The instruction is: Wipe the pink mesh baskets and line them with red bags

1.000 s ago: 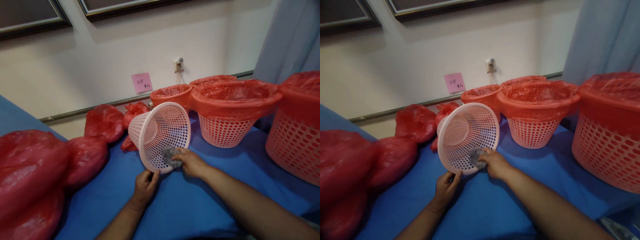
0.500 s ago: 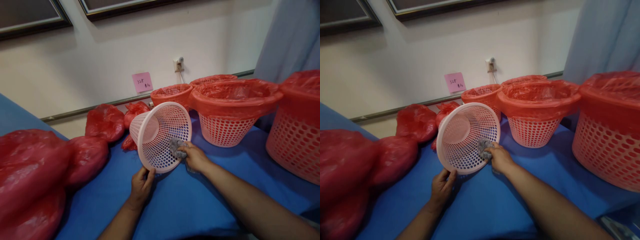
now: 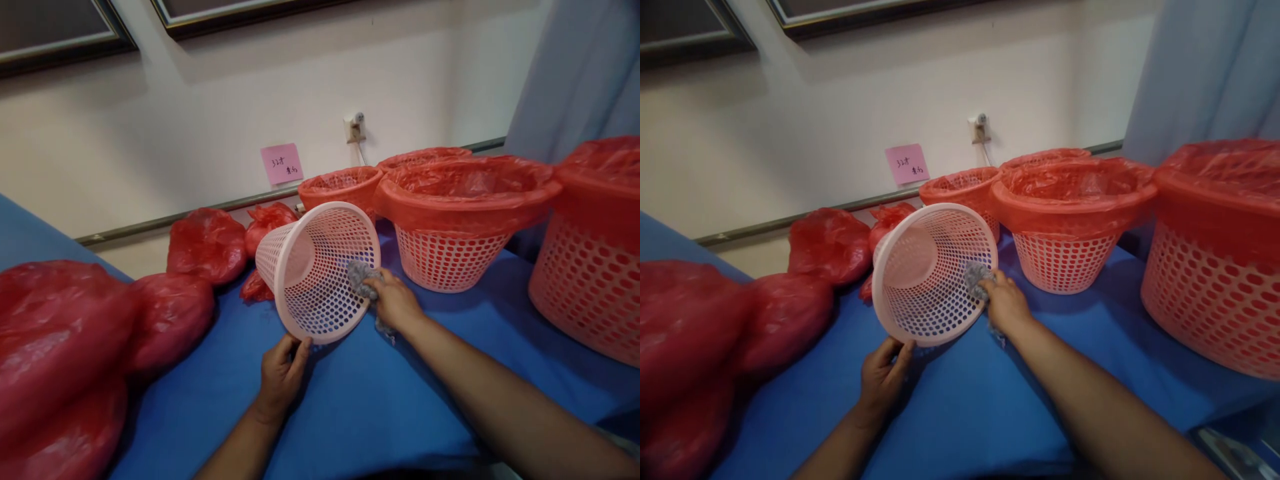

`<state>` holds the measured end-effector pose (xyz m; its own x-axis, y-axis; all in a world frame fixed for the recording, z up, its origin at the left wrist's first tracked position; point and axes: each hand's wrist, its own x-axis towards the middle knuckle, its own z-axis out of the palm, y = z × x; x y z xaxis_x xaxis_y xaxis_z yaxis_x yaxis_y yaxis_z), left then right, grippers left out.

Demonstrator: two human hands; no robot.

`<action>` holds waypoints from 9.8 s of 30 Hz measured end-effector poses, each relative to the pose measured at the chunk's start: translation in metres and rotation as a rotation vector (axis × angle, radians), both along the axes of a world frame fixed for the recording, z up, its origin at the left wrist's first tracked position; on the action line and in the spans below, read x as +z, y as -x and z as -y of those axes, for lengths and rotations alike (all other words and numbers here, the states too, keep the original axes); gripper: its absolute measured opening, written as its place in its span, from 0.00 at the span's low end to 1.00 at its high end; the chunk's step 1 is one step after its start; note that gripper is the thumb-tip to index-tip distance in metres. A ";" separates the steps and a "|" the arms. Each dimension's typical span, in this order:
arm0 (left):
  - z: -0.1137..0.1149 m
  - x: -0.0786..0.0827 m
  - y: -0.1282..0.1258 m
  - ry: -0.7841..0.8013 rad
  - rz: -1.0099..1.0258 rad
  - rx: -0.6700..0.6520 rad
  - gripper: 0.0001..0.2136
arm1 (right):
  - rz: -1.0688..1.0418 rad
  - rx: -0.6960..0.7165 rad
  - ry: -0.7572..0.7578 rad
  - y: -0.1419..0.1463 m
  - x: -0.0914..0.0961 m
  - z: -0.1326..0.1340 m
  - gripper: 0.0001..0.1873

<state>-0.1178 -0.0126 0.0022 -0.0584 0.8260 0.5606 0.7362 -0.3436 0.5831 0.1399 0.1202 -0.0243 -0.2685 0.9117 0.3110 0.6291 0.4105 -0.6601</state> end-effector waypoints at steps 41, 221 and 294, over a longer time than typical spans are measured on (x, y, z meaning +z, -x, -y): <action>0.002 0.002 0.003 0.024 0.070 0.043 0.19 | 0.014 -0.062 -0.026 -0.005 0.007 0.001 0.29; 0.003 0.004 -0.003 -0.006 0.081 0.028 0.15 | -0.253 0.288 -0.066 0.010 0.001 0.009 0.35; -0.006 -0.003 -0.006 0.176 0.060 -0.054 0.15 | -0.239 0.613 0.124 0.025 0.003 0.027 0.35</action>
